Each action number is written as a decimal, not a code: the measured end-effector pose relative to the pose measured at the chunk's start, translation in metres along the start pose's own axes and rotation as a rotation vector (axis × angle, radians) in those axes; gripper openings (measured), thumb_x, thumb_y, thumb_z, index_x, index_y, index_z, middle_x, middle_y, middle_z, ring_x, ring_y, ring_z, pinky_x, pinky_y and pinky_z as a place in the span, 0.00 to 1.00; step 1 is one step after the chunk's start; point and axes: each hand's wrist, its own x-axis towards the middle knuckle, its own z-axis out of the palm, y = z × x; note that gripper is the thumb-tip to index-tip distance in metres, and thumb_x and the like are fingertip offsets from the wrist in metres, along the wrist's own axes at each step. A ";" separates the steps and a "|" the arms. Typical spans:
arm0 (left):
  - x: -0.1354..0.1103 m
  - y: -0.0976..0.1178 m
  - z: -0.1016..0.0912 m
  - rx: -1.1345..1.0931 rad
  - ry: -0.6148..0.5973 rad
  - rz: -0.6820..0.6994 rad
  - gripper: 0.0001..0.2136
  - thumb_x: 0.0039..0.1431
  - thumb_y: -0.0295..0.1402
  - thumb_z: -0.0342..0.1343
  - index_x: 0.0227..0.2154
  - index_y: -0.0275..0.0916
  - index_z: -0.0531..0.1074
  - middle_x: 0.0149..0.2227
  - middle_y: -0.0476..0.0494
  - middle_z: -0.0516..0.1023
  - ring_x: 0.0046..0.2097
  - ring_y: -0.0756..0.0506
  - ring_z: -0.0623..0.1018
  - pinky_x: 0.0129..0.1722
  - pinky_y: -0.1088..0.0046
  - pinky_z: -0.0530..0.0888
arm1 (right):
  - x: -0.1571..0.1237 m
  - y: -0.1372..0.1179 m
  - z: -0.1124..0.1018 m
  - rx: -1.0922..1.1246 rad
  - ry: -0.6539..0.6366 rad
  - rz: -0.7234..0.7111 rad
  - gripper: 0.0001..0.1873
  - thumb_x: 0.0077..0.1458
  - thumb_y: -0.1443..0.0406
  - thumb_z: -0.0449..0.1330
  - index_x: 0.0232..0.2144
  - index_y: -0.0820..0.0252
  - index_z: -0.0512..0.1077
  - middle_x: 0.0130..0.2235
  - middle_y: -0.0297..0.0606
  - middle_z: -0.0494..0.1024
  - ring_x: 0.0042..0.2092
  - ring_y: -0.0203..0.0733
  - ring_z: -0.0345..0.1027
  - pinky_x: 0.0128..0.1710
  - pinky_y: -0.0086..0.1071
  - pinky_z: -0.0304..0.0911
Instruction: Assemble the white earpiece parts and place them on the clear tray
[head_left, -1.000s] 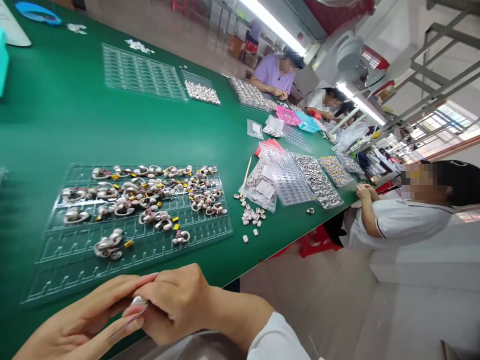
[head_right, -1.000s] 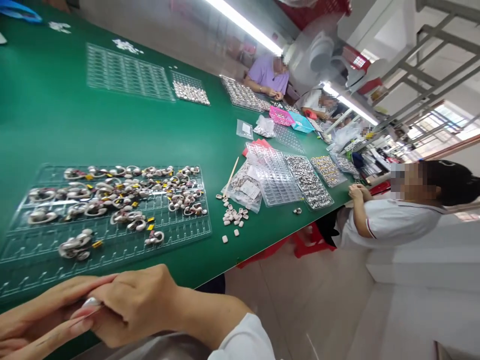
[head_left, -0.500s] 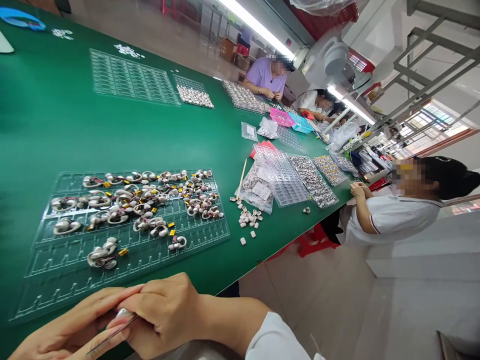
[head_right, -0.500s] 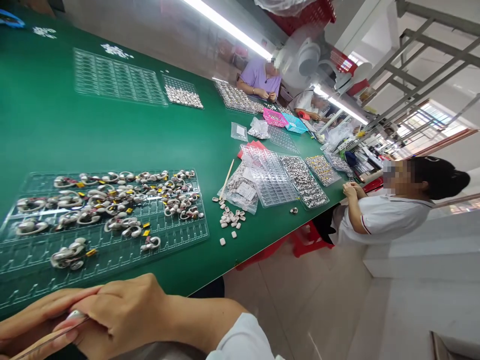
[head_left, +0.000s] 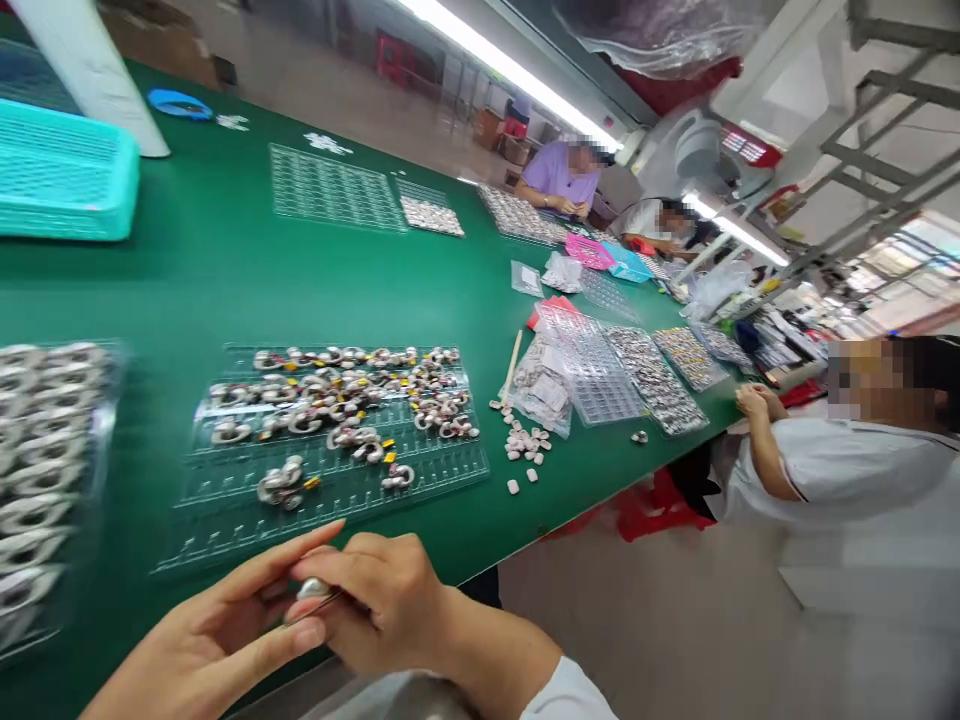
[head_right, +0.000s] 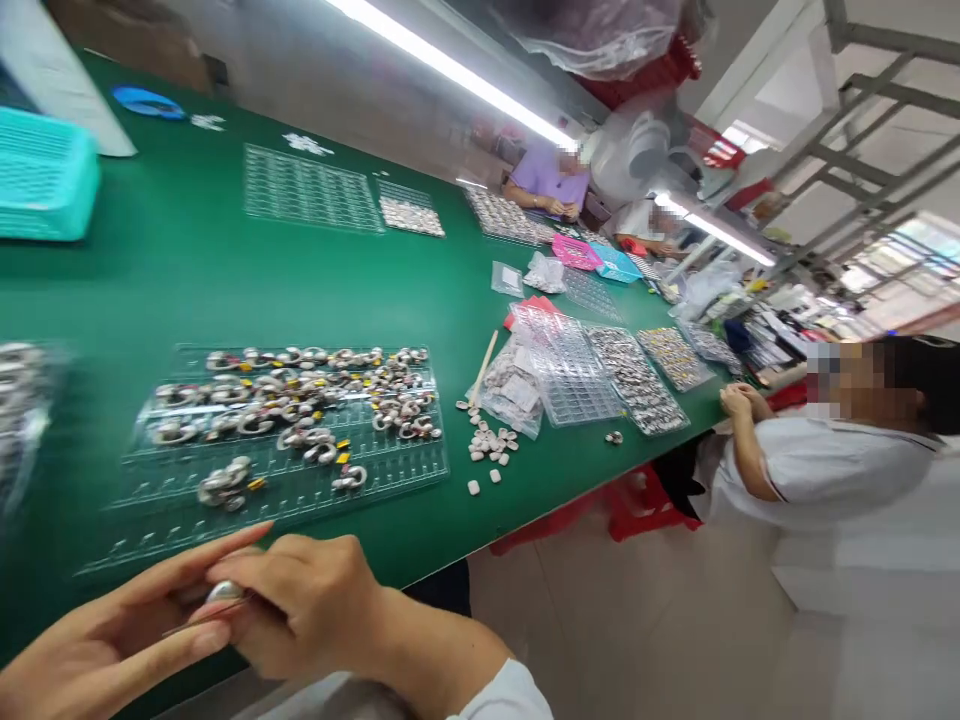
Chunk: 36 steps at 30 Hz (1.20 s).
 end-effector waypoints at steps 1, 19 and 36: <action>-0.004 0.006 0.004 -0.071 -0.034 -0.012 0.28 0.44 0.43 0.72 0.51 0.57 0.77 0.45 0.52 0.85 0.47 0.35 0.82 0.46 0.63 0.82 | 0.000 -0.003 -0.006 0.052 0.022 -0.013 0.15 0.66 0.58 0.50 0.49 0.59 0.68 0.33 0.35 0.83 0.31 0.35 0.76 0.32 0.25 0.71; -0.041 0.034 -0.036 -0.303 -0.105 0.019 0.18 0.40 0.40 0.75 0.30 0.33 0.80 0.30 0.45 0.83 0.31 0.49 0.80 0.36 0.74 0.77 | 0.006 -0.009 -0.007 0.362 -0.140 0.012 0.24 0.66 0.57 0.55 0.63 0.48 0.67 0.26 0.33 0.77 0.22 0.36 0.69 0.24 0.27 0.68; -0.045 0.011 -0.091 1.339 0.759 0.897 0.06 0.60 0.22 0.58 0.34 0.37 0.78 0.32 0.43 0.79 0.35 0.47 0.75 0.37 0.70 0.76 | -0.012 0.003 -0.019 0.259 -0.113 0.104 0.14 0.63 0.64 0.59 0.49 0.55 0.77 0.32 0.38 0.81 0.25 0.36 0.71 0.25 0.27 0.67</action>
